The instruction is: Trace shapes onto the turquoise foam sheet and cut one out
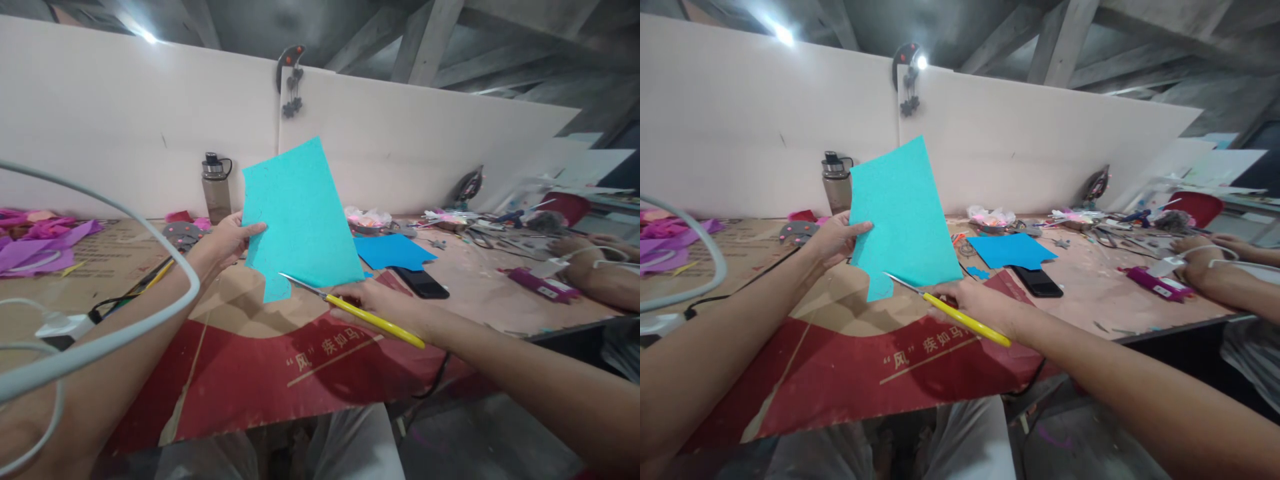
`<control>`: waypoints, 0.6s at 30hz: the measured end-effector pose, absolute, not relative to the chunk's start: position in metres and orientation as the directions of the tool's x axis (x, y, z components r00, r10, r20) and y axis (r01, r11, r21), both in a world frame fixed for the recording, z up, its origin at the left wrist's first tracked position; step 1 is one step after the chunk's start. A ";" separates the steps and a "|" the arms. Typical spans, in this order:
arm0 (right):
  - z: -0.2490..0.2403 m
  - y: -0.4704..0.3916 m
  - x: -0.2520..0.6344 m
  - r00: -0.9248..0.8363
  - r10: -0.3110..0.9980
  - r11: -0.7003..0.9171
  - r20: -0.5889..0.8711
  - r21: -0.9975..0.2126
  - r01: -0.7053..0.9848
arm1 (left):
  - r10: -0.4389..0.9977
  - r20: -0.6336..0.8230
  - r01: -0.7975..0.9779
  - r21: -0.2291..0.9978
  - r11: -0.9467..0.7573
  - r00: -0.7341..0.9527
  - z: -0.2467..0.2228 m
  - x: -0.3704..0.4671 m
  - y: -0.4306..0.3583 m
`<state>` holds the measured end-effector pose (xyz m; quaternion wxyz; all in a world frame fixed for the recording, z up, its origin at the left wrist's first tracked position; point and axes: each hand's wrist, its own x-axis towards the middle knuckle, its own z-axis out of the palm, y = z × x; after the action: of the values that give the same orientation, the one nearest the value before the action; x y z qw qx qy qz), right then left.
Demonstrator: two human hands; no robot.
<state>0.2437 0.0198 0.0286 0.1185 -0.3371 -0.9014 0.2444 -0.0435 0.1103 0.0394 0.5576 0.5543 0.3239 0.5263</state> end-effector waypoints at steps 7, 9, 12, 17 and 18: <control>0.031 0.021 0.244 -0.712 0.702 0.613 0.006 -0.515 0.599 | 0.954 0.253 -0.195 0.956 -0.220 0.163 0.033 -0.040 0.114; 0.027 0.021 0.244 -0.701 0.713 0.602 0.027 -0.537 0.591 | 0.963 0.251 -0.145 0.961 -0.236 0.093 0.030 -0.039 0.117; 0.018 0.022 0.243 -0.711 0.700 0.610 0.066 -0.574 0.547 | 0.971 0.239 -0.030 0.971 -0.239 -0.001 0.027 -0.038 0.119; 0.013 0.022 0.243 -0.729 0.680 0.629 0.076 -0.572 0.527 | 0.973 0.232 0.053 0.971 -0.232 0.015 0.028 -0.038 0.118; 0.013 0.022 0.243 -0.729 0.680 0.629 0.074 -0.570 0.529 | 0.975 0.221 0.038 0.974 -0.222 0.027 0.029 -0.038 0.118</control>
<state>0.2431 0.0221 0.0132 0.1428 -0.3393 -0.8910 0.2657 -0.0380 0.1176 0.0287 0.4364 0.5684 0.4455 0.5367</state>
